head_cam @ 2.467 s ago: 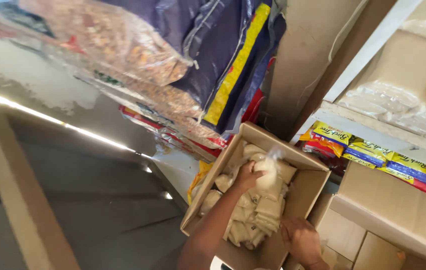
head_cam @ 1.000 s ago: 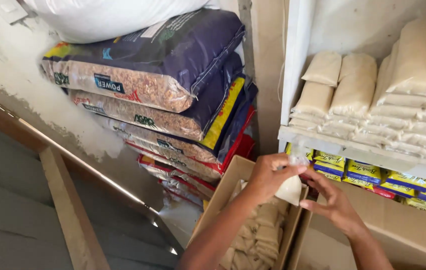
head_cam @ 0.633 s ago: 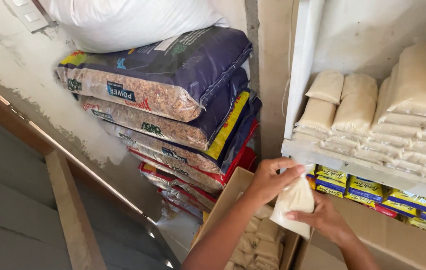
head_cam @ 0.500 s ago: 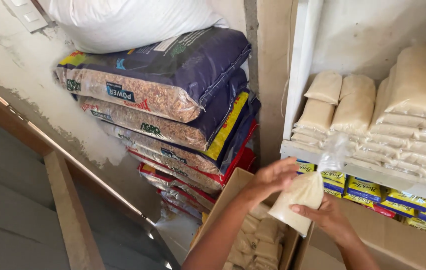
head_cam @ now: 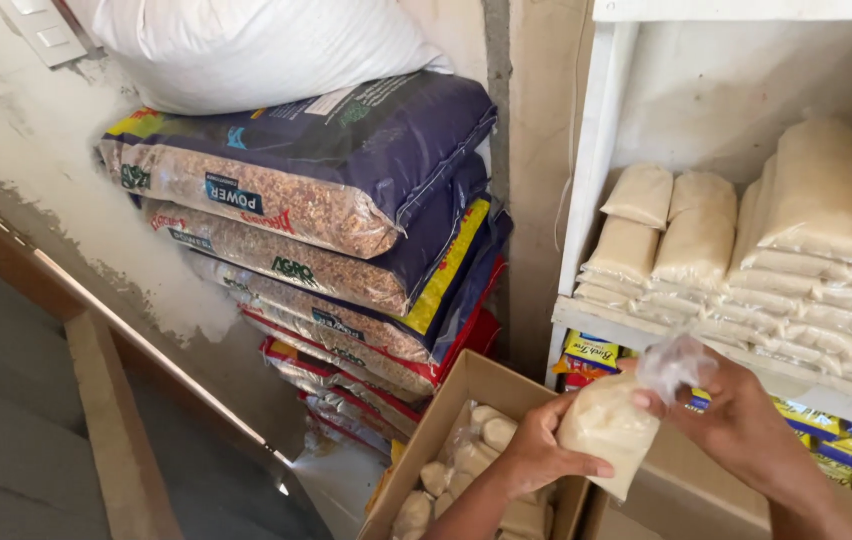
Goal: Packing small plastic bags of goods from a shelf into a cardboard box.
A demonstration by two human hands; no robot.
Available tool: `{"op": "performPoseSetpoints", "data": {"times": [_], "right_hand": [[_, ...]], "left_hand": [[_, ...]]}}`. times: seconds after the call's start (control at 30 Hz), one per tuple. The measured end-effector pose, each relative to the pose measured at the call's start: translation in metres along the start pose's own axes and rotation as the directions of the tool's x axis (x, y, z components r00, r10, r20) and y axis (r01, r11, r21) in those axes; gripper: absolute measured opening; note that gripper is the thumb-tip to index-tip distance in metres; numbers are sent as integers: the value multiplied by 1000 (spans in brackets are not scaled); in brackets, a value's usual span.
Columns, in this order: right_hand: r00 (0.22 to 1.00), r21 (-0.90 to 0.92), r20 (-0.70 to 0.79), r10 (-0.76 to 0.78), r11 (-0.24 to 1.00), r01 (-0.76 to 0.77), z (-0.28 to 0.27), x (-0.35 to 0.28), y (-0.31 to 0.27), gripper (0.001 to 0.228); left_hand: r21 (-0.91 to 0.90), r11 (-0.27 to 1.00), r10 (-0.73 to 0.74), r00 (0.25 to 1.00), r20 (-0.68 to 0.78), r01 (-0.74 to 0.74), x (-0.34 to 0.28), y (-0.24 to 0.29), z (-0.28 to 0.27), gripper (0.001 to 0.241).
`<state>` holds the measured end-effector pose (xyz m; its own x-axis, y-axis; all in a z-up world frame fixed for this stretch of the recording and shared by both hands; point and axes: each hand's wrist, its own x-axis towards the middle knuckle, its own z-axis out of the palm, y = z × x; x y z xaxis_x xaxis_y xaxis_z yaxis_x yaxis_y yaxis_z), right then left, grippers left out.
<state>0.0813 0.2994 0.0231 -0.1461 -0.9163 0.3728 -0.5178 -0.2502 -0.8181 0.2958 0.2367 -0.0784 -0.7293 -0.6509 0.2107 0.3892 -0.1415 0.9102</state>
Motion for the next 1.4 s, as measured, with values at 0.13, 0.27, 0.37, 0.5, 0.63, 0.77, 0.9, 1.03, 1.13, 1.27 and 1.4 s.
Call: {"op": "performPoseSetpoints", "data": {"times": [0.13, 0.27, 0.37, 0.5, 0.63, 0.77, 0.9, 1.03, 1.13, 1.27, 1.4], "right_hand": [[974, -239, 28, 223, 948, -210, -8, -4, -21, 19], [980, -312, 193, 44, 950, 19, -3, -12, -14, 17], [980, -346, 199, -1, 936, 72, 5, -15, 4, 17], [964, -378, 234, -125, 902, 209, 9, -16, 63, 34], [976, -569, 148, 161, 821, -49, 15, -12, -11, 25], [968, -249, 106, 226, 949, -195, 14, -4, -5, 24], [959, 132, 132, 252, 954, -269, 12, 5, 43, 23], [934, -97, -279, 221, 962, -257, 9, -7, -38, 52], [815, -321, -479, -326, 929, 183, 10, -27, -46, 40], [803, -617, -44, -594, 648, 446, 9, -28, -30, 60], [853, -710, 202, -481, 528, 466, 15, -19, -21, 76]], "left_hand": [[20, 999, 28, 999, -38, -27, -5, -19, -9, 89], [97, 995, 6, 1000, 16, -8, -6, -22, -15, 93], [88, 996, -45, 994, 98, 36, -14, -13, -10, 103], [159, 987, -46, 984, 169, 19, -6, -5, -13, 113], [234, 971, 9, 989, 148, -44, -8, -20, -13, 110], [221, 973, 63, 997, 39, -70, -11, -32, -3, 98], [65, 997, -33, 998, -61, 37, -9, -44, -3, 87], [108, 991, -80, 997, -14, 81, -5, -58, -20, 59], [52, 994, -98, 995, -20, 99, -6, -29, -11, 56], [-157, 985, -73, 996, -41, 66, -4, 3, -1, 68], [-35, 992, -123, 992, 31, 124, -7, -9, -9, 58]]}}
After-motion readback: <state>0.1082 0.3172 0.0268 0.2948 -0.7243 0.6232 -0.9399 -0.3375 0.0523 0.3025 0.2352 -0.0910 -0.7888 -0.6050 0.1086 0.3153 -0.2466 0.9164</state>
